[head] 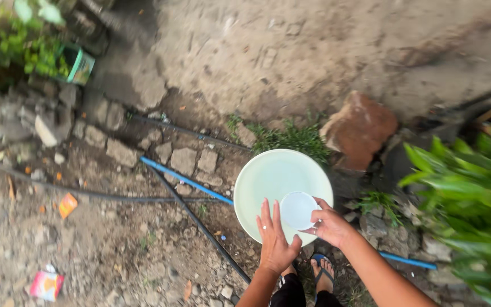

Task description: The person fills a small white cup with water from a large white bucket and then walks along a path to pour the water onto various plants.

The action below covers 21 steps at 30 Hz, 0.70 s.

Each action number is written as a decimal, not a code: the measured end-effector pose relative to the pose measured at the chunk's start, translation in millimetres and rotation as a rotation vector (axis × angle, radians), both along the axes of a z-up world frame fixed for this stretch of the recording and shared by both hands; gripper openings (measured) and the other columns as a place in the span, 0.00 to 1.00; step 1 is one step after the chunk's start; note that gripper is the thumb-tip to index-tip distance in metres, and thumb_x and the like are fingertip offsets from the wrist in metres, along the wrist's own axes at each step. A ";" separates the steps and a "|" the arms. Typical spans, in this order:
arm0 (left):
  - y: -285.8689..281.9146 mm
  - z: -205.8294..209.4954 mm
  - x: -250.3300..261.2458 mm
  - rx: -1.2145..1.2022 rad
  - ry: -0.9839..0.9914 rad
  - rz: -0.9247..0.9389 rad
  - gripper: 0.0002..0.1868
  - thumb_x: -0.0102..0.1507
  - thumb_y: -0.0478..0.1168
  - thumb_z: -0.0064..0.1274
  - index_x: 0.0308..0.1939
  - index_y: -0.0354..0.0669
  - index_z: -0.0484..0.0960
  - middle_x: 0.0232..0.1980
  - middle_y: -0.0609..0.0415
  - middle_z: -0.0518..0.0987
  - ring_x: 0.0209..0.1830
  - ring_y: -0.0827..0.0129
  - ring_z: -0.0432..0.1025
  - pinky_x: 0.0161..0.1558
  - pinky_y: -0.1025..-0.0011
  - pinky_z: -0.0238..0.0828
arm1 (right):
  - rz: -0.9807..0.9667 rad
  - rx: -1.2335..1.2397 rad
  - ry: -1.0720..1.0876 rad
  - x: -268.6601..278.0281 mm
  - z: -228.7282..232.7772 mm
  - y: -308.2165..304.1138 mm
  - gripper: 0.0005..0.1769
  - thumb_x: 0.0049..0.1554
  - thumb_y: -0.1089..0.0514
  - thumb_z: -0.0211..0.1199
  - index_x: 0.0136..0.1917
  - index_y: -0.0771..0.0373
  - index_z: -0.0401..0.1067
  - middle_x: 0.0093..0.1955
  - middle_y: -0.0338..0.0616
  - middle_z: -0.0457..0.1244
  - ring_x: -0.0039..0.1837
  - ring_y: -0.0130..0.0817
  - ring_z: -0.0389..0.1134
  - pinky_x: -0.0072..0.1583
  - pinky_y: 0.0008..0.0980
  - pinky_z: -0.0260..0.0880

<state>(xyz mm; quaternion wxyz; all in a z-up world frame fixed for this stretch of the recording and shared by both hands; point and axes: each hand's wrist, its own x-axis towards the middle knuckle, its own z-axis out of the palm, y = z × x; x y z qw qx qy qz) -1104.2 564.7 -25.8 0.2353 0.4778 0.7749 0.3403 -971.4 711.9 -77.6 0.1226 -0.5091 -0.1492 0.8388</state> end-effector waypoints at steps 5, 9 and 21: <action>19.6 30.5 24.0 0.094 0.053 -0.151 0.56 0.55 0.43 0.61 0.80 0.39 0.44 0.81 0.28 0.41 0.83 0.36 0.37 0.75 0.35 0.29 | -0.127 0.057 0.058 39.0 30.6 0.9 0.43 0.42 0.74 0.52 0.71 0.55 0.58 0.64 0.54 0.59 0.64 0.52 0.66 0.60 0.64 0.73; 24.8 48.7 45.6 0.107 0.048 -0.304 0.57 0.53 0.41 0.63 0.79 0.39 0.45 0.80 0.28 0.43 0.81 0.34 0.39 0.73 0.34 0.33 | -0.213 0.053 0.044 74.2 55.1 -9.3 0.42 0.41 0.72 0.52 0.70 0.53 0.60 0.64 0.50 0.61 0.64 0.53 0.66 0.59 0.66 0.73; 31.4 64.2 125.3 0.261 0.086 -0.702 0.59 0.51 0.45 0.71 0.78 0.39 0.49 0.77 0.29 0.51 0.76 0.33 0.50 0.73 0.37 0.42 | -0.464 0.077 0.067 191.2 62.0 -77.7 0.39 0.41 0.69 0.55 0.67 0.50 0.65 0.58 0.46 0.63 0.59 0.46 0.67 0.52 0.55 0.73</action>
